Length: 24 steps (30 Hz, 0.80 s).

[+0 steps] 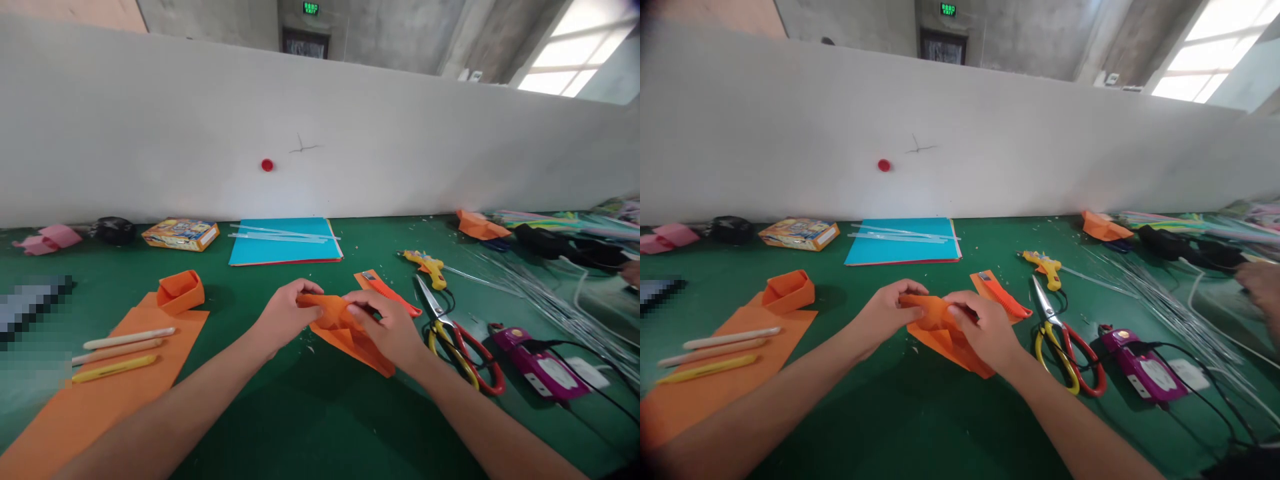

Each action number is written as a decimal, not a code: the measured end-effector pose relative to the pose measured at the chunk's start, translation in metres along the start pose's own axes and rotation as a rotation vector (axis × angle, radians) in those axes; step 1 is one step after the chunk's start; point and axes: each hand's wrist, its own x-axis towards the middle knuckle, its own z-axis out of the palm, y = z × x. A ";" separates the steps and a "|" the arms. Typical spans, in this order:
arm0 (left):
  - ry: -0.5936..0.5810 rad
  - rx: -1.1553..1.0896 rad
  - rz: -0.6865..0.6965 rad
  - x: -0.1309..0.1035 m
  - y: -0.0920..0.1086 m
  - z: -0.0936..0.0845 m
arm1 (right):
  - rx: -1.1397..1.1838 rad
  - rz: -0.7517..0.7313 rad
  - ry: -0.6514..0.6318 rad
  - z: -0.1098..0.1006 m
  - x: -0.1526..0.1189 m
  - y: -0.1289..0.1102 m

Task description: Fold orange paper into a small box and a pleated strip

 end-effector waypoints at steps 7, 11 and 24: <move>-0.094 -0.102 -0.059 -0.003 -0.002 0.006 | -0.058 -0.020 0.063 -0.001 0.001 0.004; -0.057 -0.101 -0.067 -0.003 -0.004 0.007 | -0.091 -0.053 0.023 -0.002 0.000 0.004; -0.077 0.103 -0.001 -0.008 0.000 0.010 | -0.301 -0.161 -0.077 0.002 -0.003 0.000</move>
